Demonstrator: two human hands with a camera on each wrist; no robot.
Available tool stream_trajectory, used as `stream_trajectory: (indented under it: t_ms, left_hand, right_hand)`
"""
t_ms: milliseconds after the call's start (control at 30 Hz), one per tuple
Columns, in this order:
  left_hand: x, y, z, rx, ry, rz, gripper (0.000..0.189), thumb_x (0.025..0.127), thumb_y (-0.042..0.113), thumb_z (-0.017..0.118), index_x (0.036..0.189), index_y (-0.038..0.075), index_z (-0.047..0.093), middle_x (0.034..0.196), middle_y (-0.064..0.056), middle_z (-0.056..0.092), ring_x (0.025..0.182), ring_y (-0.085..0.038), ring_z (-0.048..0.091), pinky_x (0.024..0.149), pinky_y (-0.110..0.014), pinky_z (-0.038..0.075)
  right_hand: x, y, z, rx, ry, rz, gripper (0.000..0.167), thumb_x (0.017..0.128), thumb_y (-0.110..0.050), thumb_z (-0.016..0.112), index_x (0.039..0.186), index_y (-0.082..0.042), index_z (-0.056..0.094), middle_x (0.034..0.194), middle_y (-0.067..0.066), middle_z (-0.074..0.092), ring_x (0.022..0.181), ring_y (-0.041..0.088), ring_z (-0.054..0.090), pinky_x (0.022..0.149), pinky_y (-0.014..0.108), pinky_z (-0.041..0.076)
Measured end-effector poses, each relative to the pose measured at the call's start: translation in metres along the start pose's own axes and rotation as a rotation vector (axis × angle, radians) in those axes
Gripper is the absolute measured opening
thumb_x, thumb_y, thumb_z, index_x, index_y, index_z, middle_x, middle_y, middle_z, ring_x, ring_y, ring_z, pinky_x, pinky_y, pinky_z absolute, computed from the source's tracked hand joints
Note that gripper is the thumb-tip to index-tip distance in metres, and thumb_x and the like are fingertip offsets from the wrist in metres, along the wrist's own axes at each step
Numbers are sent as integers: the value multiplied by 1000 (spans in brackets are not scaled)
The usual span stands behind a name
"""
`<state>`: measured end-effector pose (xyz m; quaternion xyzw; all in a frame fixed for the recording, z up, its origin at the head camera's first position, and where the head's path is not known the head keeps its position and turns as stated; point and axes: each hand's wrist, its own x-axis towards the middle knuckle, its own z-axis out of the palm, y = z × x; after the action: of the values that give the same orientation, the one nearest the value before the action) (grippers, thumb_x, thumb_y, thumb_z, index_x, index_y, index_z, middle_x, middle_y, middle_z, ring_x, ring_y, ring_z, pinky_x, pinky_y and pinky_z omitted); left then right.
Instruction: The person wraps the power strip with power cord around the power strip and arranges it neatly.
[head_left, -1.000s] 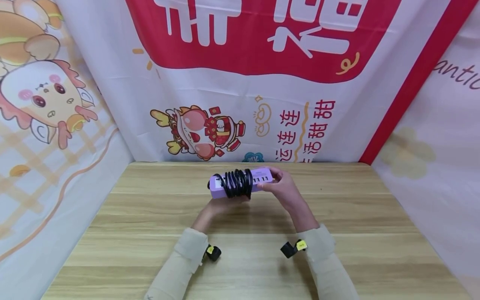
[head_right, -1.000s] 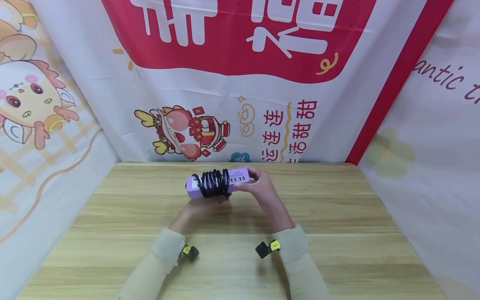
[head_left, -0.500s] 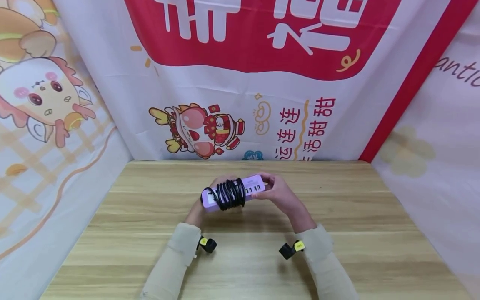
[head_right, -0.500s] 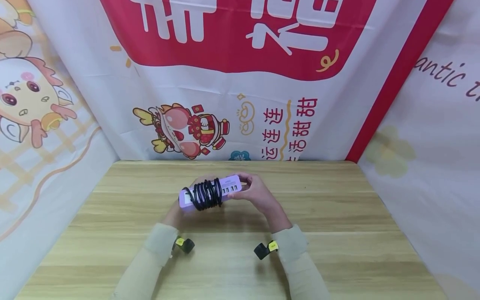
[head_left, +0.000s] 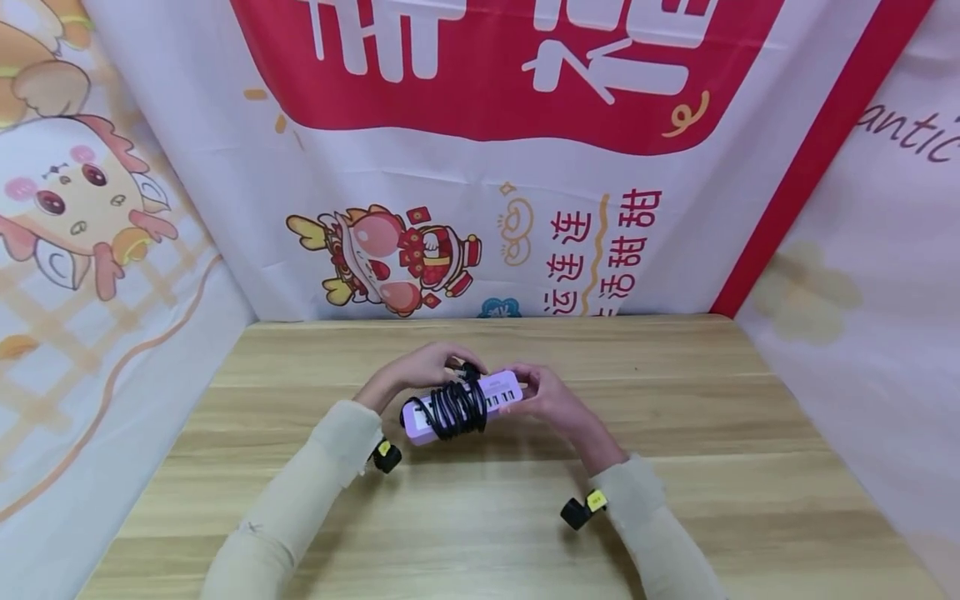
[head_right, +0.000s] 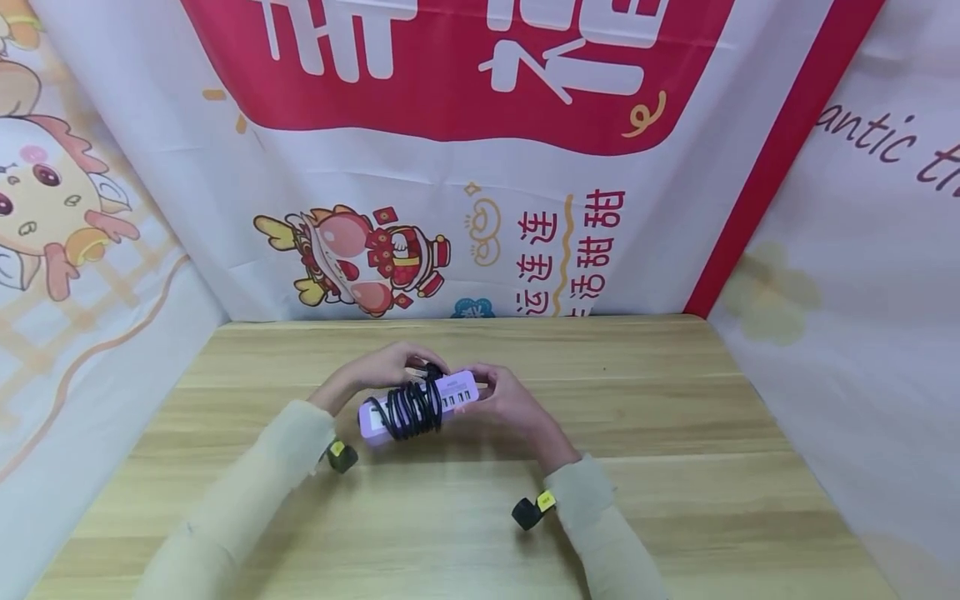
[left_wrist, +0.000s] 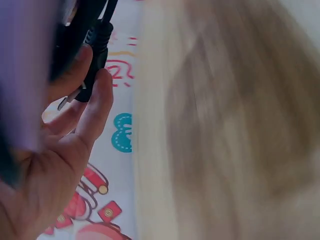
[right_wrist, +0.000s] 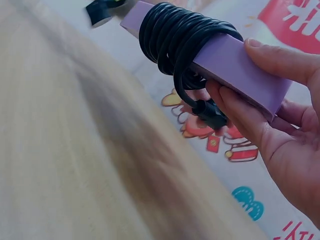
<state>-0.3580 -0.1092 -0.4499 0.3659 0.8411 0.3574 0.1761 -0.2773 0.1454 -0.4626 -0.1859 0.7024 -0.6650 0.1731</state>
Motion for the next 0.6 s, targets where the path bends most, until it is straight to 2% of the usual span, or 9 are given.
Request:
stream_trajectory:
  t_ms: [133, 300, 433, 600]
  left_hand:
    - [15, 8, 0, 119, -123, -7, 37, 90, 0, 65, 122, 18, 71, 124, -1, 69, 114, -19, 61, 103, -43, 49]
    - [34, 13, 8, 219, -199, 13, 35, 86, 5, 74, 119, 14, 71, 117, -2, 71, 109, -17, 63, 99, -37, 51]
    - [43, 9, 16, 239, -208, -12, 30, 88, 9, 74, 118, 9, 69, 115, -5, 71, 110, -19, 66, 98, -35, 53]
    - [47, 3, 21, 225, -160, -30, 24, 88, 8, 75, 111, 7, 70, 111, -8, 72, 107, -22, 67, 96, -36, 55]
  right_hand:
    - [3, 14, 2, -40, -40, 0, 61, 79, -1, 79, 135, 0, 54, 124, 20, 63, 102, 23, 68, 86, 31, 58]
    - [4, 32, -1, -76, -41, 67, 62, 80, -3, 78, 137, -3, 54, 125, 18, 63, 103, 22, 68, 87, 29, 57]
    - [2, 40, -5, -122, -40, 87, 60, 82, -4, 77, 138, -4, 54, 126, 18, 62, 106, 23, 65, 90, 30, 54]
    - [0, 38, -10, -261, -30, 48, 58, 83, -12, 79, 137, -8, 57, 121, 11, 65, 106, 21, 60, 93, 32, 49]
